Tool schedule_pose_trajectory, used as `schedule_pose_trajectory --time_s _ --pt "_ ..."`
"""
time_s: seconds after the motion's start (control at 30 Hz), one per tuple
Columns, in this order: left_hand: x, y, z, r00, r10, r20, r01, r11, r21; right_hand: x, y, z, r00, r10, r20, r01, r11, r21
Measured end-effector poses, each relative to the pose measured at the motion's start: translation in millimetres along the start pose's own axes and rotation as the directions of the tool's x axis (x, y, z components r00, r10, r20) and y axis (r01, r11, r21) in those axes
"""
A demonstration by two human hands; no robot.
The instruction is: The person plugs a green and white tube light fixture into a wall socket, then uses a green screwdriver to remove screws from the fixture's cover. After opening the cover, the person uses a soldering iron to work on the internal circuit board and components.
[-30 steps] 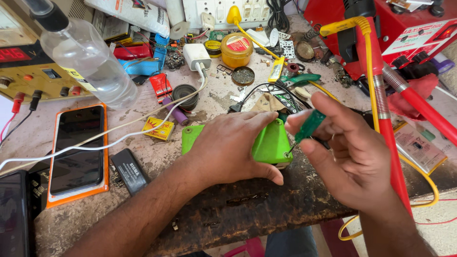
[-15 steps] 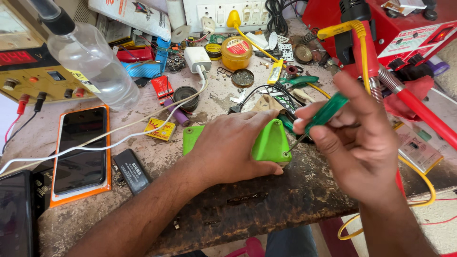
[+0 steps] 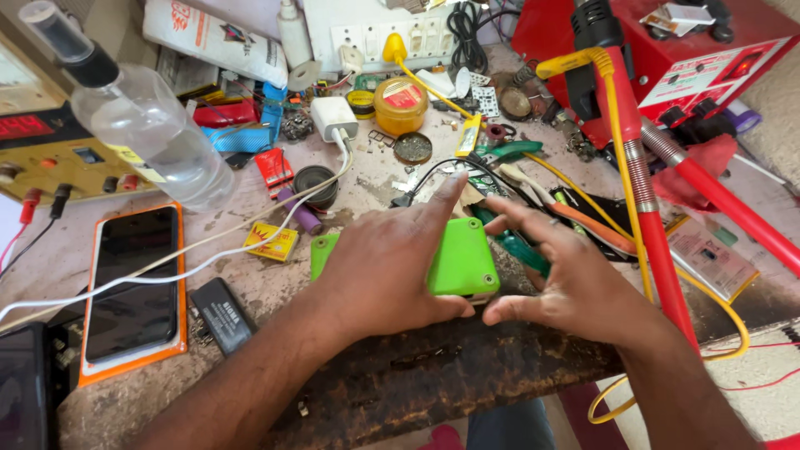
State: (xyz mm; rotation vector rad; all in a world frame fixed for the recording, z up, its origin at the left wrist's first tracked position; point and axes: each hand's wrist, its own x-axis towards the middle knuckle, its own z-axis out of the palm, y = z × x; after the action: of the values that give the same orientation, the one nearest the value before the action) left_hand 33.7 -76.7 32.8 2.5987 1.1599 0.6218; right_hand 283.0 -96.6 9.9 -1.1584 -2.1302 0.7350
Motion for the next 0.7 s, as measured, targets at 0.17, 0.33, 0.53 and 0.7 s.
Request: schedule_pose_trajectory --time_s 0.17,0.33,0.53,0.7 --pt "0.8 1.0 -1.5 0.998 -0.050 0.047 0.050 0.999 0.001 11.1 4.1 2.7 0.991 0.105 0.086 -0.120 0.973 0.198" --pt "0.6 -3.0 0.0 1.000 0.012 -0.022 -0.014 0.996 -0.084 13.7 3.6 0.4 0.982 0.142 0.125 -0.176 0.933 0.315" --pt "-1.9 -2.8 8.1 1.000 -0.011 0.015 0.011 0.999 -0.030 15.9 3.6 -1.7 0.976 0.152 0.157 -0.196 0.926 0.323" --pt "-2.6 0.0 13.3 0.997 0.051 -0.053 -0.049 0.998 0.047 14.4 2.7 -0.6 0.982 0.132 0.135 -0.170 0.927 0.335"
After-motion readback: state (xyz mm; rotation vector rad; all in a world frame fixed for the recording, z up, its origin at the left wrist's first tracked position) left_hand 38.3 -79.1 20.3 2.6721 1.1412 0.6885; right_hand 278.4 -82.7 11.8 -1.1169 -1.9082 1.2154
